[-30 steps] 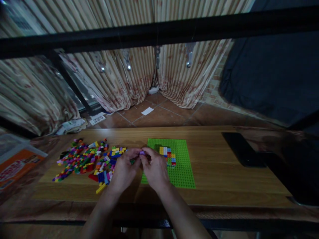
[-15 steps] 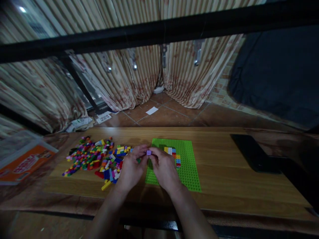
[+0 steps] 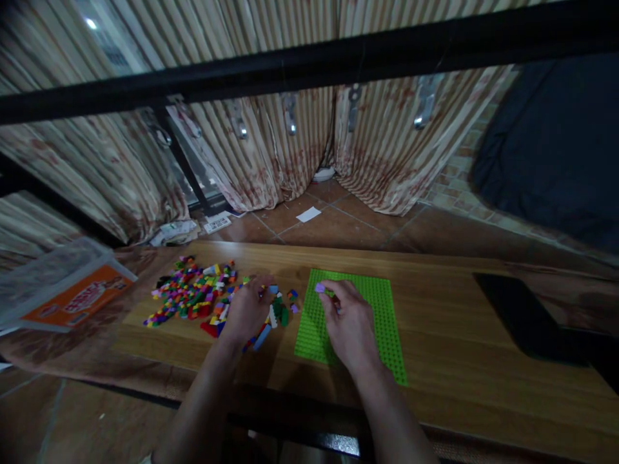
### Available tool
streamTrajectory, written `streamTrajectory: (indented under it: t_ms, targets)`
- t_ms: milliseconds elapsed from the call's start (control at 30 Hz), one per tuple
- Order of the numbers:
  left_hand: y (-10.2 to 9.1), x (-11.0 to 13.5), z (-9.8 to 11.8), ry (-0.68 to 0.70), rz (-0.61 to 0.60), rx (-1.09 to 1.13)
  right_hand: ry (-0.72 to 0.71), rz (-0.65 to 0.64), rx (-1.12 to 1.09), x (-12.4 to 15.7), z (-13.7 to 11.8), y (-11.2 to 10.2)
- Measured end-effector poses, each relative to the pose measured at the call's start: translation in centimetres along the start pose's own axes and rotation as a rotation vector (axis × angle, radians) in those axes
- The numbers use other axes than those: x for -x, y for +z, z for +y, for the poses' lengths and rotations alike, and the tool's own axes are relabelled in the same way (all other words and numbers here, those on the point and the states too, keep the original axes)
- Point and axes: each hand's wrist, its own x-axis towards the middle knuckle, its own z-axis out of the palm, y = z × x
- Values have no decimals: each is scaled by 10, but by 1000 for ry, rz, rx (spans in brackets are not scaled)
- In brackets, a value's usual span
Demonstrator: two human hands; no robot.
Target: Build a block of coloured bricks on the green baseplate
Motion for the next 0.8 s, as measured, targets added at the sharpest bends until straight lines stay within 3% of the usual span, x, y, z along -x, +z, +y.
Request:
streamTrajectory:
  t_ms: [167,267,467,800]
  targets:
    - [17,15,24,132,-97,148,211,97,79,-8,50,-41]
    - [28,27,38,182,-185,202,237,65,94,-7,66,-49]
    - [41,40,53,185,-274,258,244,-27,91,-8,62,-36]
    - [40,39,56,192,-325,209,216,-70,146,-11,59,-37]
